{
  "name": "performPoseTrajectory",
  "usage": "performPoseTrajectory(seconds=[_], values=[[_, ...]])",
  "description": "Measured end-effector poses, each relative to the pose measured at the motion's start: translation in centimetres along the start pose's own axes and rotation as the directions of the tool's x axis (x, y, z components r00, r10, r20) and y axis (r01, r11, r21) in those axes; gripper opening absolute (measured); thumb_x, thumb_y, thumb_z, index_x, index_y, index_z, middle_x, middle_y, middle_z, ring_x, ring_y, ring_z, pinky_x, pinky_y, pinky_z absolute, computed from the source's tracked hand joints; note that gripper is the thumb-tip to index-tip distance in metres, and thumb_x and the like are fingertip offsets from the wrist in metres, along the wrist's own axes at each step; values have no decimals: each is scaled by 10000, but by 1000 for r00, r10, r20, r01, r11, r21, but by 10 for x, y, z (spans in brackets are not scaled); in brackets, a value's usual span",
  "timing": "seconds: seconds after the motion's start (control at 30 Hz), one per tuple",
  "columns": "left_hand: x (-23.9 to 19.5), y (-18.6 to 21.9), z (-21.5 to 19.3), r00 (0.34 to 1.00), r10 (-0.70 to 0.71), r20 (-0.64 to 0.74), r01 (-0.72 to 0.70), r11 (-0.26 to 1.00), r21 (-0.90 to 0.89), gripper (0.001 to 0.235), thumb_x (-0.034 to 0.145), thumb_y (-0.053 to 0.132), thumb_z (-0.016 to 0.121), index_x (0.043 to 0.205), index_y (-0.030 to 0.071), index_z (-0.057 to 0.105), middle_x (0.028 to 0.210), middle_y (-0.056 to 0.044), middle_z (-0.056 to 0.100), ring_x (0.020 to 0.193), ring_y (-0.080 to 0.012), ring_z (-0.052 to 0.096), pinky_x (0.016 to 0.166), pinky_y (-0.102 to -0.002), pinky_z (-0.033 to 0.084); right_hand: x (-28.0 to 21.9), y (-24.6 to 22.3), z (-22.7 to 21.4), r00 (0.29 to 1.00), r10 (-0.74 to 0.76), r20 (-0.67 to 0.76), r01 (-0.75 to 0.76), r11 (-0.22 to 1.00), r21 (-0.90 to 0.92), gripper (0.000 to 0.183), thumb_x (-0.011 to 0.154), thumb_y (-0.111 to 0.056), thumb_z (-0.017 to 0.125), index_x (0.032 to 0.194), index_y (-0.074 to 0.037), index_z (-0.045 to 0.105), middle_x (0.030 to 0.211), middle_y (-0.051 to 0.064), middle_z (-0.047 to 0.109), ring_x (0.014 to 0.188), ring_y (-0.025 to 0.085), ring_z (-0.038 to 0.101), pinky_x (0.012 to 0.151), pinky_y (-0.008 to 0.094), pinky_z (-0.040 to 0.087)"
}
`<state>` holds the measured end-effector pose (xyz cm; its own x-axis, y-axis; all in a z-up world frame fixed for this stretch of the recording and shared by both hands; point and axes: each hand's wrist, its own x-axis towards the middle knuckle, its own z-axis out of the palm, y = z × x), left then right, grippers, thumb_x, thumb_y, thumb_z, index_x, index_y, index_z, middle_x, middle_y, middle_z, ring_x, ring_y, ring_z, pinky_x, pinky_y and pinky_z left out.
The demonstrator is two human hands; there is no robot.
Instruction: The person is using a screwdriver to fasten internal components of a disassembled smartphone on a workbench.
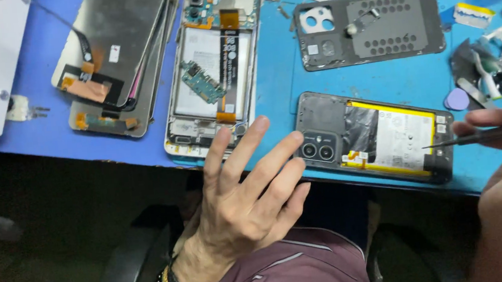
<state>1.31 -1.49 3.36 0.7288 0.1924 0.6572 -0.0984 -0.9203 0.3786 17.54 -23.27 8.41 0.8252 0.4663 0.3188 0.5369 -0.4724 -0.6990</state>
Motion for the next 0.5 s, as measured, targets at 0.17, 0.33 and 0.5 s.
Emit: performPoseTrajectory(seconds=[0.17,0.33,0.5], values=[[31,16,-5,999,6,32,-6,1000,-5,268,961,304,772,1102,87,706,1346,-137,642,1370,-367,403,1211,-536,264,-1,100,-38,998,-60,17,61,994,-90,455,1325,-140,173,1611,161,359,1321,376,549,1128,470,623,1072,563,547],[98,30,-2,998,21,63,-19,999,-33,290,893,163,826,1106,32,678,1186,-108,661,1216,-333,539,1130,-581,416,-4,81,-34,995,66,-80,-61,996,66,394,1365,-196,213,1563,117,347,1237,306,569,1094,410,645,1055,509,576],[149,31,39,978,145,150,-168,975,148,213,919,96,778,1067,47,633,992,-84,595,921,-255,510,824,-392,406,4,54,-38,992,74,-106,-55,983,178,164,1330,61,374,1438,174,422,1172,300,588,1028,379,687,980,441,632]])
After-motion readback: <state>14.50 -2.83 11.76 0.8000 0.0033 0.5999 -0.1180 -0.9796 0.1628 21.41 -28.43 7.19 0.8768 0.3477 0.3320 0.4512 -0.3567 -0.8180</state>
